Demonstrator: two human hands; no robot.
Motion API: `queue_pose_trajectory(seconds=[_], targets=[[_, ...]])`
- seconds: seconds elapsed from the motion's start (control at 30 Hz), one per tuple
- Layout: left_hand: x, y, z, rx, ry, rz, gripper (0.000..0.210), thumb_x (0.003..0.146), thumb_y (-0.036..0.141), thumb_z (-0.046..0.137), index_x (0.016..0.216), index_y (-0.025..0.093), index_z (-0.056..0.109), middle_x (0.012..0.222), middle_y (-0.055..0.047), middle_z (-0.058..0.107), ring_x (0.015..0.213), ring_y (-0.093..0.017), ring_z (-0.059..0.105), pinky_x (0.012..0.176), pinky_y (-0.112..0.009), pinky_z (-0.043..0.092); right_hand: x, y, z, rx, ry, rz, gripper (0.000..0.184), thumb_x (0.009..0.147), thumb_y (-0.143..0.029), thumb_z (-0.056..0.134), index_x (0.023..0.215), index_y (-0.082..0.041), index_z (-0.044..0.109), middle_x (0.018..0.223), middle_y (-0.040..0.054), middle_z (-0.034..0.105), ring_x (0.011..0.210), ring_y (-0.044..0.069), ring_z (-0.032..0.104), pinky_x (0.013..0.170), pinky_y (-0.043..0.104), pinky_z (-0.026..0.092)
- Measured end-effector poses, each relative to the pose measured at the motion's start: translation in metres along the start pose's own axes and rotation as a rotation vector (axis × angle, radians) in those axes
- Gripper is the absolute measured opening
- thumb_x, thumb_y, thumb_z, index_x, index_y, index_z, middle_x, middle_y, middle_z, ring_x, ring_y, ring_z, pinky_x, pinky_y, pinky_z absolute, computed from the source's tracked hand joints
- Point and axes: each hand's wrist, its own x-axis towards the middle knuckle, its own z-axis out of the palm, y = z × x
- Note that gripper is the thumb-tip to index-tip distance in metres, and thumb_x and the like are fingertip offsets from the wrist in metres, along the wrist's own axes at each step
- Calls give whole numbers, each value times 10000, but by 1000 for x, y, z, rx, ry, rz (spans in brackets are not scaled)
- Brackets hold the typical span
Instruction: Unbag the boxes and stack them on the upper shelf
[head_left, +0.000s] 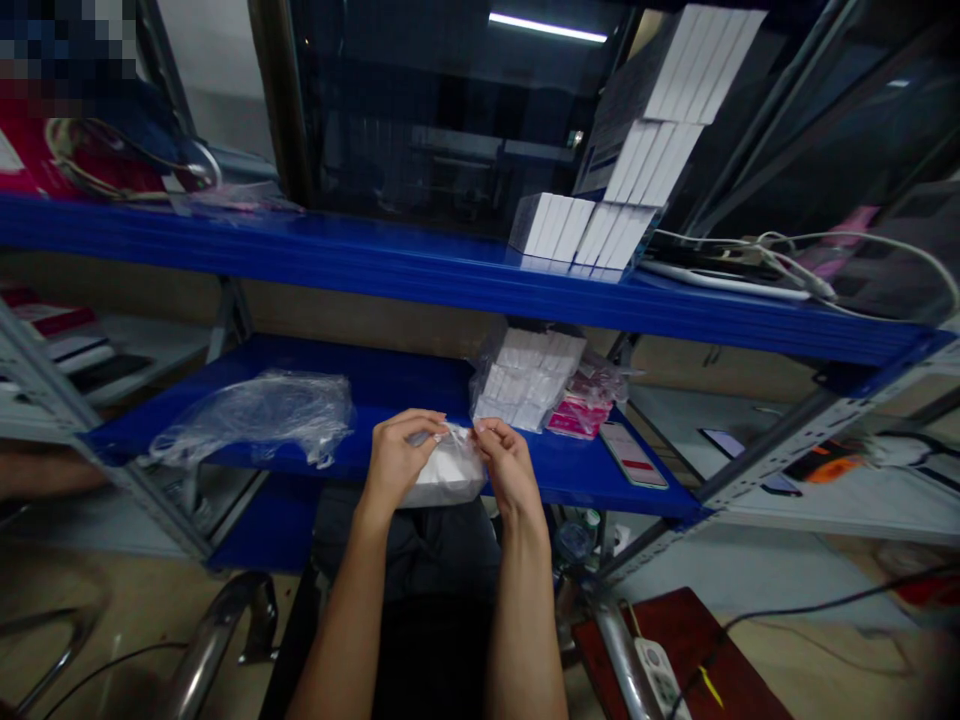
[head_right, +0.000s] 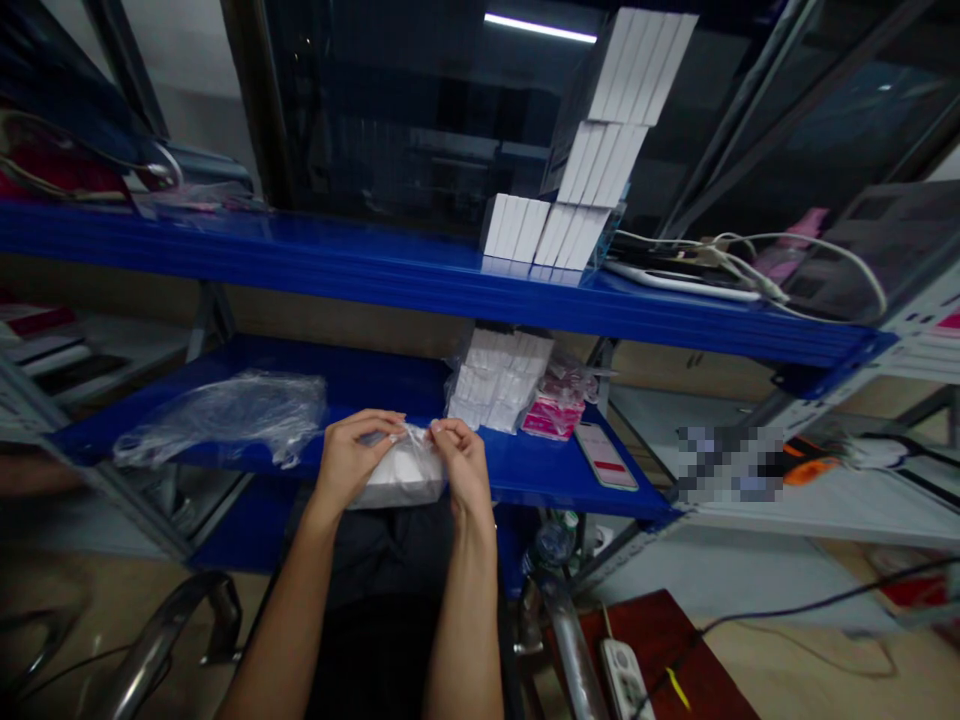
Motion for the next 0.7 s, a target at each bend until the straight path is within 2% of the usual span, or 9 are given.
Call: queue_pose_trajectory(seconds=[0.07,0.17,0.27,0.43,0.6,0.7], targets=[[0,-1,-1,2,7,-3,155,813,72,731,760,210,777,902,-54,797,851,-204,763,818,-319,598,0,-1,0,-9,-10,3,342,649,-485,878,719,-197,707,641,-3,681,568,124,539,583,250,379],[-1,-1,0,13,17,40,176,817,54,708,767,210,772,894,-49,791,856,-194,757,823,-311,594,-1,-2,4,-78,-45,-23,327,654,-459,879,816,-197,771,649,1,700,572,133,558,586,258,403],[-2,0,1,11,36,73,162,834,69,703,785,209,769,906,-53,787,881,-191,754,837,-309,594,-3,-2,11,-96,-73,-42,326,649,-422,883,877,-202,804,737,33,761,654,172,641,640,283,474],[-1,1,-1,-11,2,81,160,842,79,695,778,210,762,914,-54,789,891,-198,759,840,-316,602,-4,-1,17,-46,30,-100,266,597,-338,916,804,-214,805,811,46,790,765,211,703,744,325,539],[-2,1,-1,-1,-10,93,175,843,66,678,783,211,758,930,-60,792,909,-204,761,850,-327,606,-4,-2,15,-55,34,-133,246,663,-387,883,810,-208,800,842,60,793,810,227,711,776,351,553],[-2,-1,-1,6,-13,97,193,834,46,670,780,210,757,932,-60,793,906,-202,762,850,-322,606,-4,-3,13,-95,14,-141,278,673,-362,876,891,-210,790,823,49,780,799,218,705,763,335,539]])
